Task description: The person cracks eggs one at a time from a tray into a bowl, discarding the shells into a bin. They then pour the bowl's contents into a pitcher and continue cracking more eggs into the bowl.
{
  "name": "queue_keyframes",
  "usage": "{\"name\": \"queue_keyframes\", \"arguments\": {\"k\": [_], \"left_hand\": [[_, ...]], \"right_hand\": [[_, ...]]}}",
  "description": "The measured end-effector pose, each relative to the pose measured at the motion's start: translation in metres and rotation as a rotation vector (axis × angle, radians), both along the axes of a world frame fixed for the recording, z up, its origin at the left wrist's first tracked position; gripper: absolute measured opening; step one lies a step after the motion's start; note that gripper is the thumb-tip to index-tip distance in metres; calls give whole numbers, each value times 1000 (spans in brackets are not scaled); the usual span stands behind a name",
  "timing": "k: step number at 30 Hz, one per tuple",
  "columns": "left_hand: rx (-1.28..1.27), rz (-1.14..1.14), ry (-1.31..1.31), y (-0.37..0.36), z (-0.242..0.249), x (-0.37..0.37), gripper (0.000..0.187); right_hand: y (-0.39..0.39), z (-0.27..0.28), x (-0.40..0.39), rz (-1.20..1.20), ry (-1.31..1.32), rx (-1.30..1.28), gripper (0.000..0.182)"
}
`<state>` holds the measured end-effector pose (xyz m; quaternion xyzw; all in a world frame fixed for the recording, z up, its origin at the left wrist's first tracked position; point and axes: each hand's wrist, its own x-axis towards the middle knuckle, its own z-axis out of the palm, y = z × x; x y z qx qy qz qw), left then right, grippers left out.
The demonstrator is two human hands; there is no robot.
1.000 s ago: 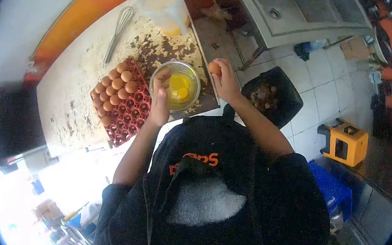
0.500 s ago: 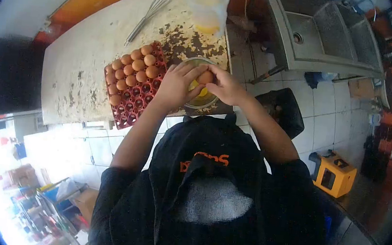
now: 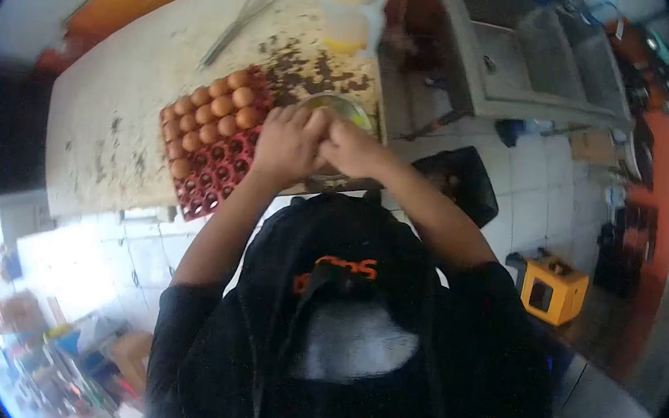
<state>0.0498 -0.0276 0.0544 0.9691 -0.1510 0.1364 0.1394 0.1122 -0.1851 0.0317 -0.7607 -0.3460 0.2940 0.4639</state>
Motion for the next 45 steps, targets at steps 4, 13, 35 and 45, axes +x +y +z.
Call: {"name": "queue_keyframes", "arguments": {"k": [4,13,35,45], "left_hand": [[44,35,68,-2,-5,-2,45],[60,-123,-147,12,-22,2,42],[-94,846,255,203,-65,-172,64],[-389,1104,222,203,-82,-140,42]], "right_hand": [[9,-13,-8,-96,-225,221,31],[1,-17,-13,-132,-605,54,42],[-74,61,-19,-306,-477,-406,60],[174,-42,-8,101,-720,-260,25]]}}
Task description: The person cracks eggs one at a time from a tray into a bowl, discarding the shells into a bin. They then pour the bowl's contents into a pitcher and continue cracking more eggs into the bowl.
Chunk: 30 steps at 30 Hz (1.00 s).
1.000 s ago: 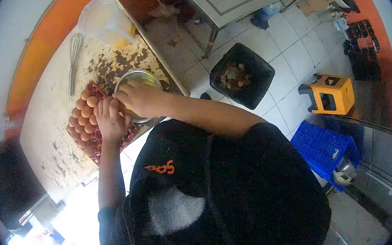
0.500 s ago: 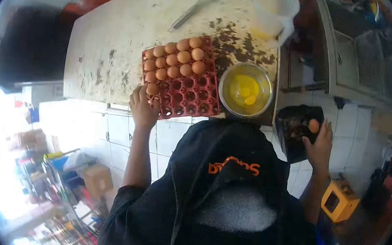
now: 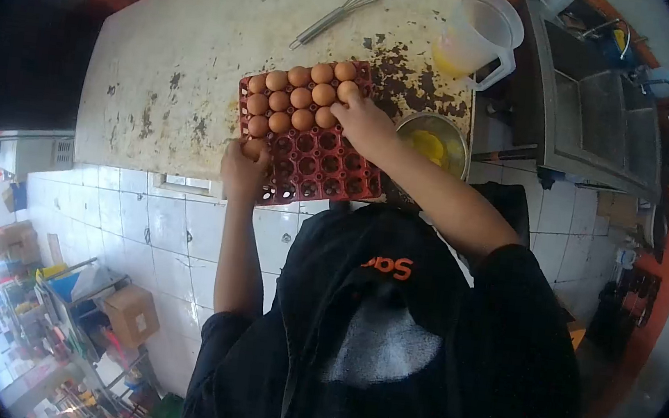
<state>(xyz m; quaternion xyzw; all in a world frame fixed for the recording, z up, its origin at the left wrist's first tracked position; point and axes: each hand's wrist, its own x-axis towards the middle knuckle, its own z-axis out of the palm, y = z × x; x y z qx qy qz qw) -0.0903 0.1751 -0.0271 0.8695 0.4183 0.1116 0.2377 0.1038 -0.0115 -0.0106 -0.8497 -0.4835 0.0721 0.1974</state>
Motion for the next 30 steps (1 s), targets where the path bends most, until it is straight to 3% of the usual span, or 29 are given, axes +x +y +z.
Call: {"name": "queue_keyframes", "arguments": {"k": [1,3,5,6,7,9,12,13,15,17,19,21,22,26,28,30], "left_hand": [[-3,-11,-5,1,7,-2,42],[-465,65,-226,7,20,-14,35],[-991,49,-604,20,4,-32,30],[-1231,34,-727,19,9,-36,32],[-1471,21,-846,15,19,-38,34],[-1602,21,-890,-4,35,-35,37],[-1757,66,-928,-43,49,-19,41],[-1776,114,-925,-56,49,-13,43],[-1819,65,-885,-80,44,-2,45],[-1981,-41,-872,-107,46,11,50],[-1854,-40,-825,-136,42,23,48],[-1784,-185,-830,-154,34,35,44],[-1676,-117,-788,-161,34,40,41],[-1526,-135,-681,-169,40,56,43],[-1282,-235,-484,-172,49,65,44],[-1277,-224,-545,-184,61,79,45]], "right_hand": [[5,-4,3,-4,21,-62,33],[3,-3,8,-1,6,-61,36],[-10,22,8,-45,159,165,37],[-19,2,15,-50,92,393,34],[-32,15,17,-58,95,386,34],[-72,47,24,-270,939,534,30],[-156,48,38,-310,1349,783,34],[-181,36,41,-328,1343,788,34],[-225,9,41,-535,1456,1066,32],[-261,-24,44,-682,1381,1001,34],[-282,-50,48,-818,1312,933,36],[-292,-71,49,-676,593,521,42],[-289,-57,51,-624,390,448,46],[-275,-78,62,-554,118,546,48],[-267,-92,67,-525,68,587,50],[-261,-103,69,-494,15,623,52]]}}
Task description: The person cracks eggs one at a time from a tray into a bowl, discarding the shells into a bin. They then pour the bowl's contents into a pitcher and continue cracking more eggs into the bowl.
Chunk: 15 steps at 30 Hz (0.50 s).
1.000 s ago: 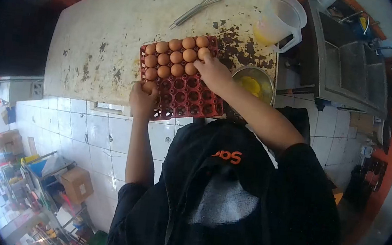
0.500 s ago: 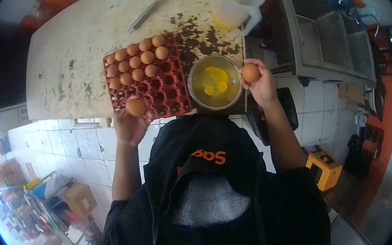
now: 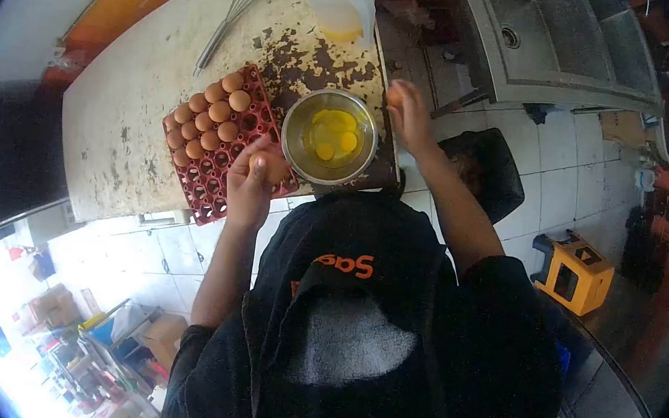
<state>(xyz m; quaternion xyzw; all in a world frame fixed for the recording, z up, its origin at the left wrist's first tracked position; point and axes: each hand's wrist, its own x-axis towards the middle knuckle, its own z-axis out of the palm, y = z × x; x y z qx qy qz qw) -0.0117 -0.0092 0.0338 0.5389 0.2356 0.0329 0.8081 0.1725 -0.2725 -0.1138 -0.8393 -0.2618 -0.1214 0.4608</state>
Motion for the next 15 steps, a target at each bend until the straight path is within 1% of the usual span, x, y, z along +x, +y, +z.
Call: {"name": "queue_keyframes", "arguments": {"k": [1,2,3,5,6,8,9,11,12,13,14,15], "left_hand": [[-22,39,-45,-6,3,7,46],[-11,46,-109,-7,1,12,43],[-6,46,-111,-4,-4,13,43],[257,-66,-143,7,-14,14,45],[258,-59,-147,7,-12,18,45],[774,-289,6,2,-3,28,51],[768,-282,6,-4,10,35,51],[1256,-480,-124,-18,38,50,57],[1375,-437,-314,-20,36,55,64],[1370,-430,-315,-19,37,57,64],[1403,-486,-343,-18,38,59,64],[1436,-544,-373,-17,38,59,64]], "right_hand": [[2,-4,0,35,111,-67,51],[3,-7,0,71,219,-135,50],[3,-1,-1,72,217,-130,50],[2,27,-5,42,94,31,52],[2,47,-7,48,88,30,52],[5,86,-16,307,506,130,50],[13,94,-21,312,505,123,50],[35,105,-31,590,616,258,49],[43,107,-34,592,615,250,49],[50,109,-37,626,648,188,50],[56,111,-39,659,682,126,52],[60,121,-40,660,682,119,52]]}}
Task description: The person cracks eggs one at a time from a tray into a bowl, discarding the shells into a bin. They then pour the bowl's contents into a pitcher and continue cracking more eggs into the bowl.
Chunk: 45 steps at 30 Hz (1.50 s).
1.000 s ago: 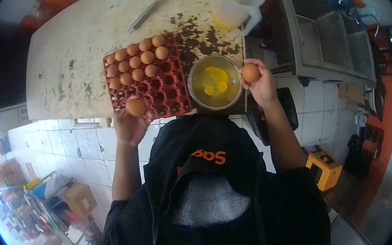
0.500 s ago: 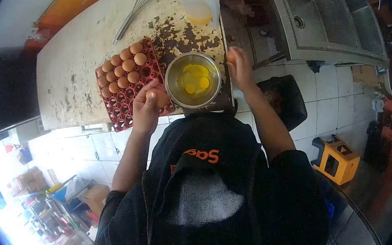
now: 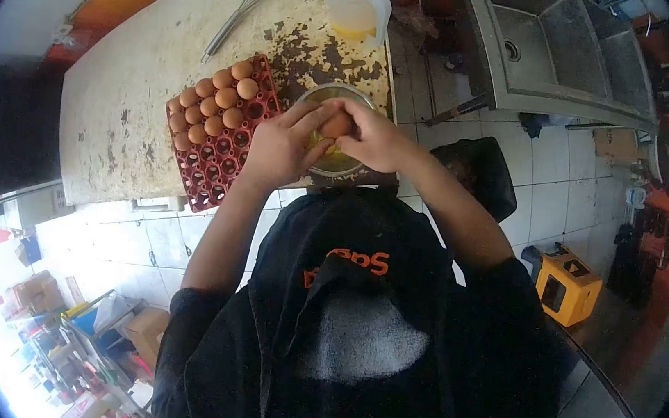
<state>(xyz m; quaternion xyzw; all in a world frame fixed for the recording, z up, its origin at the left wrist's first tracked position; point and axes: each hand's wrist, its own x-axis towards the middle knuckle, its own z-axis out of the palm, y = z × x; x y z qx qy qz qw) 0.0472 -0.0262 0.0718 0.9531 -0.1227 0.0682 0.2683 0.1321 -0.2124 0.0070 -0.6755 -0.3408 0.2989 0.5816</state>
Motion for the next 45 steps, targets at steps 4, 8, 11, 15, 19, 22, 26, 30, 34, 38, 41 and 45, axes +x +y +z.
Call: {"name": "queue_keyframes", "arguments": {"k": [4,8,11,15,19,22,26,30,34,38,41,45], "left_hand": [[67,6,-18,9,-6,-4,62],[157,14,-240,8,-11,-3,57],[178,22,-320,11,-10,-3,54],[168,-42,-347,15,-9,-5,51],[118,-78,-355,4,-10,0,51],[142,-219,-442,-15,-12,8,51],[-75,-215,-209,-42,-16,10,47],[-1086,108,654,-63,-44,14,46],[-1589,86,828,-111,-52,15,62],[-1467,-51,765,-123,-56,19,95],[-1231,2,423,-97,-72,27,96],[-1010,62,295,-54,-70,28,89]], "right_hand": [[14,34,-8,62,-113,-142,55],[24,35,-16,-13,-209,-122,51],[24,38,-17,-85,-439,-157,52],[18,36,-17,-120,-664,-203,56],[6,41,-25,-121,-454,-100,53],[-17,26,-34,-189,-89,-46,52],[-105,54,-41,-363,-154,-515,61],[-159,60,-73,-668,-587,-978,64],[-113,65,-77,-487,-109,-243,66],[-98,5,-57,-602,-328,-145,55],[-102,-20,-35,-678,-332,-149,45],[-82,-79,-7,-801,-493,-13,46]]}}
